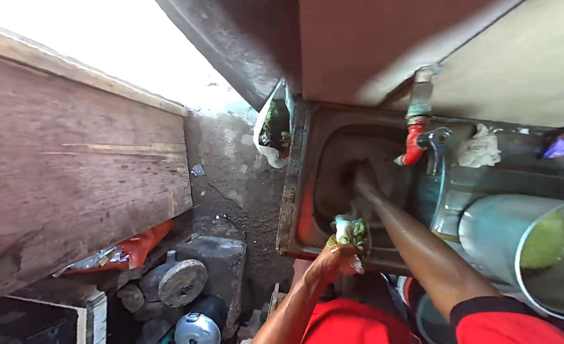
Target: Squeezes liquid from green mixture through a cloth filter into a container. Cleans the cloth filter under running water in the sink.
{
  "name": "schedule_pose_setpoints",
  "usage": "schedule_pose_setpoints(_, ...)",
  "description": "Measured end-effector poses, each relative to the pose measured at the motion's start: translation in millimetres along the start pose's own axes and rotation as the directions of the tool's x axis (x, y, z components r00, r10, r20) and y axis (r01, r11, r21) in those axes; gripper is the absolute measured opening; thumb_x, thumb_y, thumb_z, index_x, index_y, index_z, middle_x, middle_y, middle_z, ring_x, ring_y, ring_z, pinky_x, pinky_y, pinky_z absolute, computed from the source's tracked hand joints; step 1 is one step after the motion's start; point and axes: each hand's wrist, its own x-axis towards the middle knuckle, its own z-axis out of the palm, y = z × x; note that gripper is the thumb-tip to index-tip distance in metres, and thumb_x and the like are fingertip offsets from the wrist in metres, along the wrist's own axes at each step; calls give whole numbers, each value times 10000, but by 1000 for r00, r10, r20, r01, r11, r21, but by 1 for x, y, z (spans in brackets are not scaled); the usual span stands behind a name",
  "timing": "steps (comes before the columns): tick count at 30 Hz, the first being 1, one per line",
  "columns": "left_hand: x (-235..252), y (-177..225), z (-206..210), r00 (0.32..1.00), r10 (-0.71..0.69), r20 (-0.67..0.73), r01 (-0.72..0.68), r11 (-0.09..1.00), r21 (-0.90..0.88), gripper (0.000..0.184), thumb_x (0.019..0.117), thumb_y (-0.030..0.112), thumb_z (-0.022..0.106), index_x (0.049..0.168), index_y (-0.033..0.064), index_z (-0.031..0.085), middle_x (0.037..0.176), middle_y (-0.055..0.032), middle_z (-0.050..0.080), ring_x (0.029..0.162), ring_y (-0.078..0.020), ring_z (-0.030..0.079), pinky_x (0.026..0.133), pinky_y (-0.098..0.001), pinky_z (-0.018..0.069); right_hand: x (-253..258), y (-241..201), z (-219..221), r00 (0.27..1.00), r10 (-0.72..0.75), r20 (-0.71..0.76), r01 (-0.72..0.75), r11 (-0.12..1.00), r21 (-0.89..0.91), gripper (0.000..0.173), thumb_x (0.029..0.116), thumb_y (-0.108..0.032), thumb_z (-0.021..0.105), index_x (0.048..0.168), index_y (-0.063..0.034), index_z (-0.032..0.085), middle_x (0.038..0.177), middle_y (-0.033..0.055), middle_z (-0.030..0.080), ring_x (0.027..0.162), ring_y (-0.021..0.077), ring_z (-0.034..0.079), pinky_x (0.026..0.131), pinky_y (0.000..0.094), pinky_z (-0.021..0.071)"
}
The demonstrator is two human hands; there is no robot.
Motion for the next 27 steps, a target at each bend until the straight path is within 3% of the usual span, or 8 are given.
schedule_pose_setpoints(3, -4, -1, -4, 1000, 16, 10, -15, 1000, -22, 363, 943, 29, 627, 1281, 34, 496, 899, -141, 693, 720, -220, 698, 623, -361, 603, -14, -40, -23, 985, 116, 125, -166, 824, 542, 521, 848, -110, 791, 1326, -79, 584, 1172, 186, 678, 988, 319, 691, 813, 533, 595)
schedule_pose_setpoints(7, -7, -2, -5, 999, 32, 8, -32, 999, -12, 296, 956, 46, 606, 1237, 27, 514, 859, -125, 689, 688, -202, 688, 595, -342, 591, -36, -134, -53, 978, -160, 132, -47, 449, 892, 429, 912, 42, 673, 1318, -28, 555, 1140, 161, 678, 925, 262, 709, 825, 436, 621)
schedule_pose_setpoints(9, -6, 0, -3, 999, 47, 3, -47, 999, -9, 282, 961, 53, 601, 1228, 25, 516, 849, -121, 691, 681, -197, 689, 589, -336, 590, -25, -174, -54, 962, -273, 18, 119, 479, 870, 494, 878, 11, 743, 1336, -20, 560, 1183, 176, 672, 958, 265, 717, 833, 448, 633)
schedule_pose_setpoints(13, -5, 3, 1, 995, 90, -32, -91, 996, -25, 267, 956, 35, 573, 1214, 18, 506, 841, -123, 684, 684, -206, 688, 595, -357, 595, -11, -203, -53, 904, -372, -212, 428, 761, 487, 707, 918, -268, 764, 1525, -74, 457, 1472, 171, 560, 1279, 282, 613, 1066, 465, 523)
schedule_pose_setpoints(15, -6, 5, 1, 993, 106, -52, -109, 992, -61, 220, 970, 36, 512, 1190, 25, 518, 816, -113, 682, 652, -198, 679, 565, -354, 587, -28, -185, -59, 902, -342, -264, 424, 816, 393, 523, 965, -227, 686, 1449, -79, 555, 1397, 163, 618, 1139, 275, 681, 980, 459, 569)
schedule_pose_setpoints(18, -8, 8, -6, 990, 138, -41, -142, 982, -128, 171, 983, 88, 420, 1049, 61, 575, 714, -71, 670, 552, -157, 638, 503, -324, 560, -82, -124, -73, 971, -196, -138, 239, 816, 526, 306, 1047, -203, 599, 1347, -148, 616, 1238, 117, 690, 835, 250, 724, 719, 453, 626)
schedule_pose_setpoints(21, -12, 24, -9, 982, 188, -31, -190, 975, -113, 188, 968, 99, 396, 978, 89, 583, 674, -37, 661, 534, -124, 628, 510, -305, 562, -121, -64, -74, 969, -61, -239, 189, 805, 562, 229, 1055, -153, 567, 1256, -74, 641, 1102, 122, 701, 768, 200, 693, 668, 386, 608)
schedule_pose_setpoints(27, 14, 55, -12, 958, 282, -59, -287, 952, -110, 276, 996, 97, 345, 900, 59, 601, 681, -65, 668, 534, -126, 625, 503, -283, 554, -178, -52, -121, 744, -154, -650, 525, 737, 426, 285, 1040, -114, 523, 1287, 21, 564, 1066, 126, 659, 809, 169, 681, 692, 345, 622)
